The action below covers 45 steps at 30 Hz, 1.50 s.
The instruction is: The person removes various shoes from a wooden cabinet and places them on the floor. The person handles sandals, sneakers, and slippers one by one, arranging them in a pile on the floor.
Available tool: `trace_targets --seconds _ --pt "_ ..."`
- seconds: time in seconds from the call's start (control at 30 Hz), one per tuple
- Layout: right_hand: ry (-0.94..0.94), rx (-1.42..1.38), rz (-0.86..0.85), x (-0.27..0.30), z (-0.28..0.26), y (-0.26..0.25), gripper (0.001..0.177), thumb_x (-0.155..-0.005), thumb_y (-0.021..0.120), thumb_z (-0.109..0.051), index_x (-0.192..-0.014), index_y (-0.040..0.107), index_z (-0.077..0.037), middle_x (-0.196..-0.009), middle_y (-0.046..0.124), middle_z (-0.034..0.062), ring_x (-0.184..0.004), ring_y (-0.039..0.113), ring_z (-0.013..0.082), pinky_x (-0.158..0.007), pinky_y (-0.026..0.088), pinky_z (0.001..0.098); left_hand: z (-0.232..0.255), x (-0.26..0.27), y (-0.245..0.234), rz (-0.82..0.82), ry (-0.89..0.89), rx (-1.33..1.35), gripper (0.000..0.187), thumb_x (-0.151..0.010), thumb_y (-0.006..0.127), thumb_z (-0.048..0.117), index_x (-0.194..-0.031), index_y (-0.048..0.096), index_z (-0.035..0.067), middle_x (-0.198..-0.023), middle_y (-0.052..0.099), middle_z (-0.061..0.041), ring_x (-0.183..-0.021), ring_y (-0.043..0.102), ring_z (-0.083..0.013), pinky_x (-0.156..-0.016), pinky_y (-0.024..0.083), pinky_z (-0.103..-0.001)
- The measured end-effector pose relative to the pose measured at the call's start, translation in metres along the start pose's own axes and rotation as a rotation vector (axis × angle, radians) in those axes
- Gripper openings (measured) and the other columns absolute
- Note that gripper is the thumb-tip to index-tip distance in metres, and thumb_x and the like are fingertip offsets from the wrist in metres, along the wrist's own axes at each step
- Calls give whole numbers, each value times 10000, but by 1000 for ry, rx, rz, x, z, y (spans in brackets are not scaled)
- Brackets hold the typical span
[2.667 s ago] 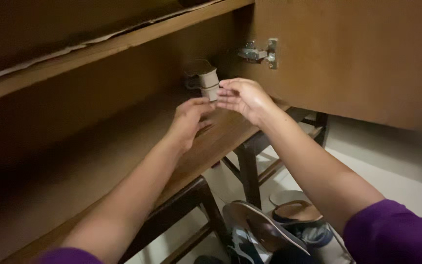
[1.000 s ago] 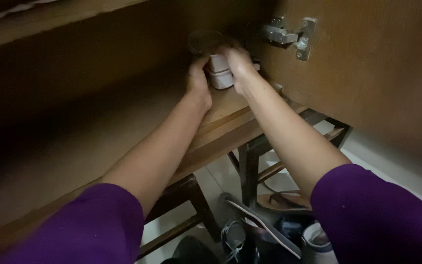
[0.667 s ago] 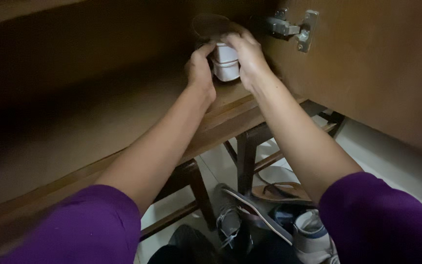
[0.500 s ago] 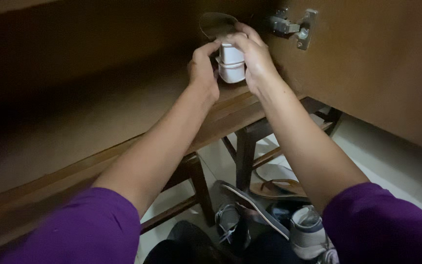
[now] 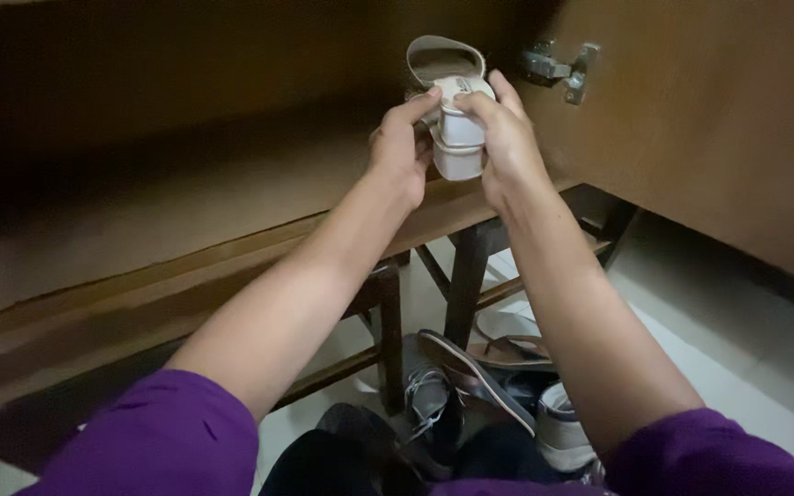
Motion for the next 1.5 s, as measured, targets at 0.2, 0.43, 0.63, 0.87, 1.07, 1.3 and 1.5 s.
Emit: trace_targets --seconds 0.2,0.43,0.63,0.87,1.07,1.3,1.5 --pt "8 -9 -123 56 -16 28 322 -873 635 -178 -1182 611 -93 -1078 672 51 -1002 643 172 -884 541 357 17 50 -7 -81 -32 -1 405 -777 791 289 -1092 689 56 -1038 695 -105 -1003 633 -254 -894 504 -417" --pt "-12 -25 -153 102 -41 38 235 -910 604 -139 -1136 626 -78 -1088 663 49 -1009 628 168 -910 529 352 24 96 3 -275 -47 55 383 -785 789 266 -1120 710 97 -1081 705 -47 -1066 604 -209 -978 455 -360" --pt "-18 -21 -67 153 -58 28 264 -875 604 -139 -1134 647 -110 -1086 678 26 -1033 625 149 -929 508 333 13 137 8 -259 -91 83 440 -773 771 230 -1181 699 82 -1102 708 -53 -1051 616 -212 -977 458 -359" --pt "-55 -54 -59 195 -69 6 225 -887 608 -120 -1103 652 -75 -1089 668 34 -1071 601 155 -966 491 327 -10 178 14 -173 -122 121 513 -740 764 138 -1233 633 82 -1121 730 -70 -1079 661 -207 -988 493 -356" --pt "-74 -93 71 232 -67 -26 302 -862 615 -96 -1161 638 -60 -1118 667 45 -1088 605 169 -978 490 333 -38 212 20 -171 -177 179 455 -749 764 138 -1184 669 45 -1035 727 -79 -1001 666 -224 -930 521 -384" --pt "-63 -124 175 272 -60 -55 523 -817 633 -67 -1334 572 -29 -1201 660 77 -1144 617 192 -1020 479 347 -77 239 32 -143 -297 120 335 -781 775 170 -1088 676 81 -1004 723 -53 -981 663 -193 -912 501 -354" --pt "9 -106 306 311 -45 -91 673 -806 637 -55 -1458 472 -39 -1313 667 89 -1225 630 188 -1046 477 328 -114 268 43 -207 -339 57 343 -779 787 212 -1072 697 57 -1003 742 -76 -966 686 -210 -898 509 -366"
Point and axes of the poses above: each hand's wrist, its own x-axis away from the middle knuckle, its own y-axis out of the palm, z = x × y, the point moved 10 cm from there along -x, towards the middle knuckle
